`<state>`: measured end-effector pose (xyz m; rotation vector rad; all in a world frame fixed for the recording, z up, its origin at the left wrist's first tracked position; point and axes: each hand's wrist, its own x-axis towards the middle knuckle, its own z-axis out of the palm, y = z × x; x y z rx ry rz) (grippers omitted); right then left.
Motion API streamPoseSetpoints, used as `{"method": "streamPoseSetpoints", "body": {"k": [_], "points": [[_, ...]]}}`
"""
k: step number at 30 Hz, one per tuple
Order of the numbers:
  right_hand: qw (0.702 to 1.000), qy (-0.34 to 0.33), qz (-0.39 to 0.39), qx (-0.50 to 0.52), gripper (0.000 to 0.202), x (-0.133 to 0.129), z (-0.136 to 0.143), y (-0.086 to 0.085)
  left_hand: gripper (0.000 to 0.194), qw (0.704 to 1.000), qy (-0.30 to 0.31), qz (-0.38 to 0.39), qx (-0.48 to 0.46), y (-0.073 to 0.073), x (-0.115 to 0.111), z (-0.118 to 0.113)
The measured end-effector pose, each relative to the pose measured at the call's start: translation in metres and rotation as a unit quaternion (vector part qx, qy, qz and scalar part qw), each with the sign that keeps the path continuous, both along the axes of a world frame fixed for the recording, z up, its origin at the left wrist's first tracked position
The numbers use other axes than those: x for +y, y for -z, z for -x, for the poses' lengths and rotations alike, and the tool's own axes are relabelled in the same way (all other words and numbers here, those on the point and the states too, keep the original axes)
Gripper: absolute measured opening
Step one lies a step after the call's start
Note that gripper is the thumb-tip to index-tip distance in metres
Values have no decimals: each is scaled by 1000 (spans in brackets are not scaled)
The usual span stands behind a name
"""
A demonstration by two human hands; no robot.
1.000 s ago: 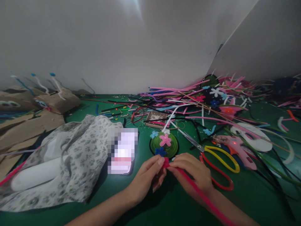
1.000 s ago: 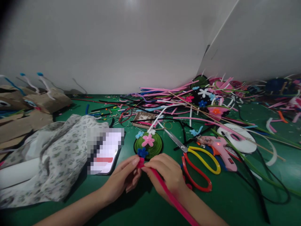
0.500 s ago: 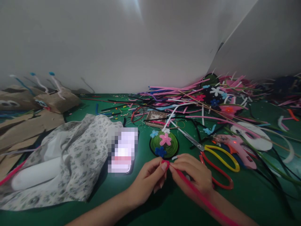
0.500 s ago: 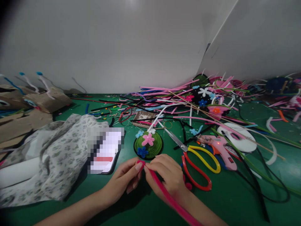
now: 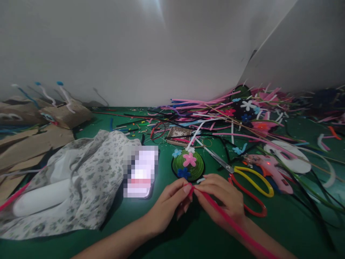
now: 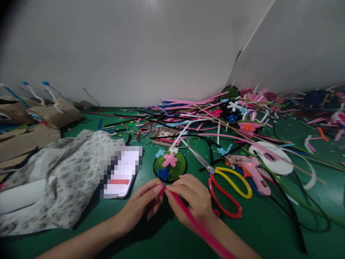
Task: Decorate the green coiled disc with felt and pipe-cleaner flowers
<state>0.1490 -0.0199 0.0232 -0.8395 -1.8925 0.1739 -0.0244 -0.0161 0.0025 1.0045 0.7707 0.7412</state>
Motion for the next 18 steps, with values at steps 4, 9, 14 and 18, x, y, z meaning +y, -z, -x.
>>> {"method": "streamPoseSetpoints", "body": {"k": [4,9,14,18], "points": [[999,23,23,36,15,-2,2,2,36,1000,12,-6,16,-2,-1,-2],[991,48,99,73,14,-9,8,3,34,1000,-14,-4,1,1,-5,-5],[991,-24,131,14,29,-10,10,0,33,997,-72,-12,-14,6,-5,-5],[989,-39,123,-65,40,-9,10,3,32,992,-115,3,-48,10,-3,-6]]}}
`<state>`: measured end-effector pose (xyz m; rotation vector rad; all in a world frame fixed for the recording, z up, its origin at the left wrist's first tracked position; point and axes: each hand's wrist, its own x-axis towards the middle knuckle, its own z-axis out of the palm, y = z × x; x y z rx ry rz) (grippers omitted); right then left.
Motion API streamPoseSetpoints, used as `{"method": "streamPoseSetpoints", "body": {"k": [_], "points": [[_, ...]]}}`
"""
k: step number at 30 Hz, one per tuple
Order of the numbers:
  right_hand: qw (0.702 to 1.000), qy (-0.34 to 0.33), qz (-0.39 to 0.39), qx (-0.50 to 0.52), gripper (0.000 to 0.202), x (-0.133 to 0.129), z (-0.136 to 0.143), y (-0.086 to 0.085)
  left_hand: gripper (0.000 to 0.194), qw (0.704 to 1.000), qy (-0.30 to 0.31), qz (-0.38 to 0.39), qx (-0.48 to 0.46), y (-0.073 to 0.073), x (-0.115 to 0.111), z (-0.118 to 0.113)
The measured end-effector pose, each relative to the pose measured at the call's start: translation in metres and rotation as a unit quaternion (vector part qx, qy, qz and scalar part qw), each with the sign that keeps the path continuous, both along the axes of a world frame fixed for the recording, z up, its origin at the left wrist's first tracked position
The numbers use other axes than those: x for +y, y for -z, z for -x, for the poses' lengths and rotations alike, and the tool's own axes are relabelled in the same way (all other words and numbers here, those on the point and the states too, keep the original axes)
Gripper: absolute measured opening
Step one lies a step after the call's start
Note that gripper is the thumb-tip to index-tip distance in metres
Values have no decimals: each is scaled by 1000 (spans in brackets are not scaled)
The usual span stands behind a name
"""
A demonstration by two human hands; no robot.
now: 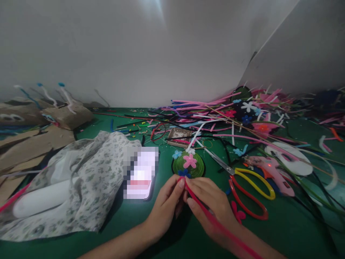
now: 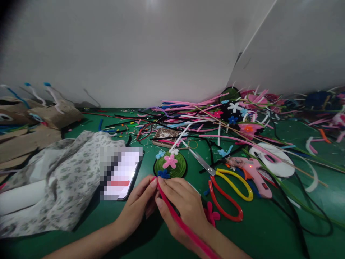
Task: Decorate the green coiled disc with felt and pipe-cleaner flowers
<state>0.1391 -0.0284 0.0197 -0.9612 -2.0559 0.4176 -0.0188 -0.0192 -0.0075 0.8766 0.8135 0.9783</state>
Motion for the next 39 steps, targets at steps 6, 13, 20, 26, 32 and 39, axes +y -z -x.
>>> {"method": "streamPoseSetpoints", "body": {"k": [6,13,20,26,32,39], "points": [[998,65,-22,-1,34,0,-4,4,36,1000,7,3,24,0,2,0],[991,102,5,90,18,-5,-5,2,40,994,56,-27,88,-5,2,2],[985,136,-35,104,13,-2,-4,3,39,997,33,-15,72,-6,3,1],[981,130,53,136,9,0,-5,7,36,998,31,-3,55,-2,4,0],[974,141,98,150,14,0,-4,9,37,998,31,-4,60,-4,4,1],[988,121,-35,91,15,0,-3,7,40,997,44,-2,69,-4,4,0]]}}
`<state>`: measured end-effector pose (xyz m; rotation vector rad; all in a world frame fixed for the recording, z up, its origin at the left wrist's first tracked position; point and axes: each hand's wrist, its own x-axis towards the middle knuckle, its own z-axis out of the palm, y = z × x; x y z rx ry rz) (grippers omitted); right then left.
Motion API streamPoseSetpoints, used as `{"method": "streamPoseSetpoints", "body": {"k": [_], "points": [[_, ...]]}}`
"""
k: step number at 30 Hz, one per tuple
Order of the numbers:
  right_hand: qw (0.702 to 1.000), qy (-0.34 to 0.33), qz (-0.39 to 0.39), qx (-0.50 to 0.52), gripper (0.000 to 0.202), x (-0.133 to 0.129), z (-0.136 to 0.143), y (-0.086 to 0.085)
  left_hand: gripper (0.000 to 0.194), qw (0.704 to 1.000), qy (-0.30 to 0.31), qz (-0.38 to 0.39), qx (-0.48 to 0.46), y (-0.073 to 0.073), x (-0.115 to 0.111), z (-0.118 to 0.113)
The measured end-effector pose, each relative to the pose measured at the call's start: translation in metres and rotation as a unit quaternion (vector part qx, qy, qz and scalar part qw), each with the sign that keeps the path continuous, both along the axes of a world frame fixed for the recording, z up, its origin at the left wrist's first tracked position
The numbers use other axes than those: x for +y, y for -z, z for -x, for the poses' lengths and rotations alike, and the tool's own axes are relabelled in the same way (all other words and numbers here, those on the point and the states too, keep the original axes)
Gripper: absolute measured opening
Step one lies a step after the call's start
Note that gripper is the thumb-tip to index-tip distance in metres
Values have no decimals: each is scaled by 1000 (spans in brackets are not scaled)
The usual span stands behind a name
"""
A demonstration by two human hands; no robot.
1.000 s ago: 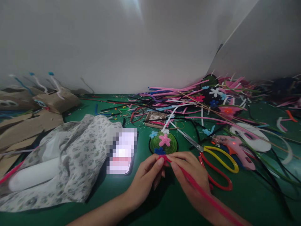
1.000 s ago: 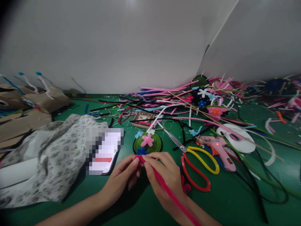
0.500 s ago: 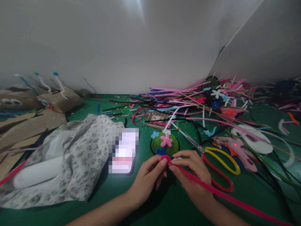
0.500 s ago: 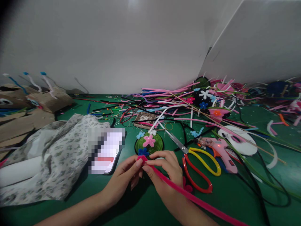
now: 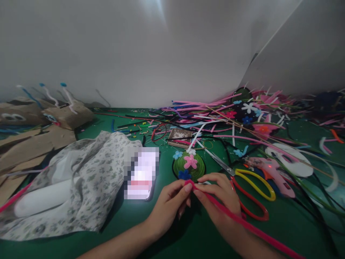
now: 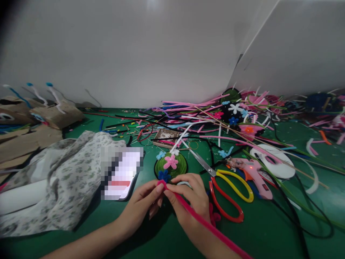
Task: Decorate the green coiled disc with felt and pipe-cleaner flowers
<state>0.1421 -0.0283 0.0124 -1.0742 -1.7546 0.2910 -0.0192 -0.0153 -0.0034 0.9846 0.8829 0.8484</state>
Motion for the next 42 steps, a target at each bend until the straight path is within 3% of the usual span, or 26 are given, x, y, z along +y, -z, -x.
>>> {"method": "streamPoseSetpoints", "body": {"k": [8,12,20,25,28,31,34,38,42], "points": [[984,18,-95,-151,22,-2,0,1,38,998,-30,28,-37,4,2,-1],[975,13,-97,-199,26,-3,1,3,36,997,-44,35,-53,2,1,-1],[997,-47,-17,-65,13,0,-3,-1,46,998,18,23,-52,0,2,3],[998,-53,4,-22,15,1,-2,-1,41,996,-2,50,-72,1,2,0],[997,-55,57,8,11,1,-2,0,44,998,4,37,-54,0,2,0],[986,-39,137,86,4,3,-2,1,48,997,52,23,-55,-1,3,4],[976,-45,166,137,7,6,-2,2,47,988,114,29,-104,-1,4,6],[979,-38,127,152,4,6,-2,2,41,981,69,76,-162,-2,6,4],[981,-14,113,154,1,5,-1,3,38,989,44,73,-123,-3,4,0]]}}
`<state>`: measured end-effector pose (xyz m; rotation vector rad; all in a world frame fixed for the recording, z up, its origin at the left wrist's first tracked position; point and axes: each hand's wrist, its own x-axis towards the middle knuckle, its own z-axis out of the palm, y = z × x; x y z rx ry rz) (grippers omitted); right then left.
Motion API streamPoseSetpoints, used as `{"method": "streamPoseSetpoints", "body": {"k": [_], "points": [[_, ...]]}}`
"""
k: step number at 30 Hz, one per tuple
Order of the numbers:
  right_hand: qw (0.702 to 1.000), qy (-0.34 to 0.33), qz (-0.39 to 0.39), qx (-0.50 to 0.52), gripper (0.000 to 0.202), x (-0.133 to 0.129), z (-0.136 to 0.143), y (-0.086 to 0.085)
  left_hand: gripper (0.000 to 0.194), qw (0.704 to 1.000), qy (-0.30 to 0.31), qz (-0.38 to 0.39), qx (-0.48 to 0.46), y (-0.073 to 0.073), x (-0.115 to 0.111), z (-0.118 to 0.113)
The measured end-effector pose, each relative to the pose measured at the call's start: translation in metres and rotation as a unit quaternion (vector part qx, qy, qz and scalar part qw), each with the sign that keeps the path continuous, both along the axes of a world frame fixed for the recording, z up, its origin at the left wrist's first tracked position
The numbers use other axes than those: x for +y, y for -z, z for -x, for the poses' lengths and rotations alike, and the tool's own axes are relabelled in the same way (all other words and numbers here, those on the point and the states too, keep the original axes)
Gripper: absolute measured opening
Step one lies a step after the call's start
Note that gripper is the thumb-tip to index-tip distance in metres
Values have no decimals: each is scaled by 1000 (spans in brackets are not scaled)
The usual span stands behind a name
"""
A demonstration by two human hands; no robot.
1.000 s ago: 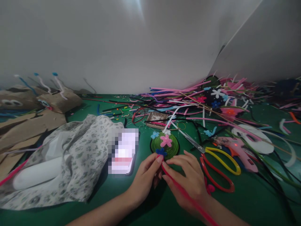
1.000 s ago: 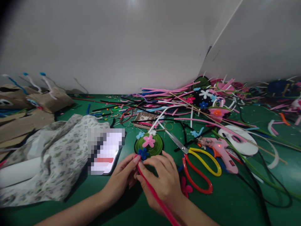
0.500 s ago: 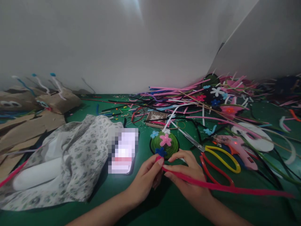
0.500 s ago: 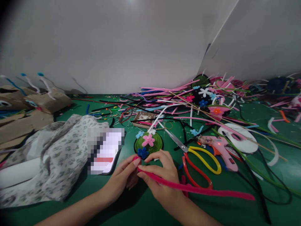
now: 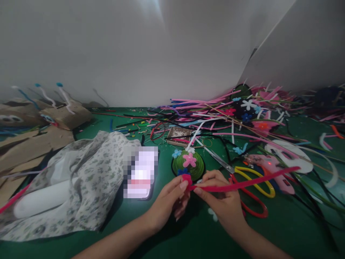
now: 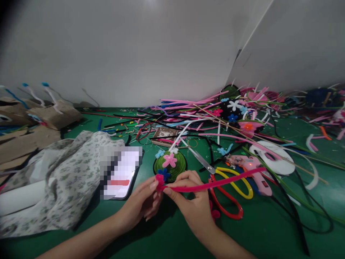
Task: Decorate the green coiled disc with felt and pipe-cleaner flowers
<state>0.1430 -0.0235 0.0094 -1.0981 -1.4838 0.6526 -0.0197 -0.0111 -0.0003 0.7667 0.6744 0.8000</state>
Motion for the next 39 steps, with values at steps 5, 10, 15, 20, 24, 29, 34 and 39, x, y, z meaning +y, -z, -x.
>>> {"method": "streamPoseSetpoints", "body": {"k": [5,10,15,20,24,29,34,39], "points": [[998,-29,-14,-49,8,0,-2,-4,38,998,-13,-24,56,-1,-2,2],[981,-8,-98,-168,12,-1,-5,-8,41,997,12,-52,62,-3,-2,4],[952,30,-180,-245,17,-5,-5,-8,41,996,52,-47,49,-3,-1,5],[949,53,-194,-245,15,-4,-6,-8,40,998,48,-24,20,0,-3,3],[947,41,-203,-244,17,-2,-6,-8,40,999,35,-33,17,2,-4,3],[946,51,-203,-246,14,-3,-6,-10,41,996,50,-56,37,3,-4,6],[942,65,-217,-247,15,-4,-7,-10,41,995,69,-55,43,1,-3,7],[962,52,-185,-193,15,-7,-2,-2,40,996,75,-40,20,-1,-6,2]]}}
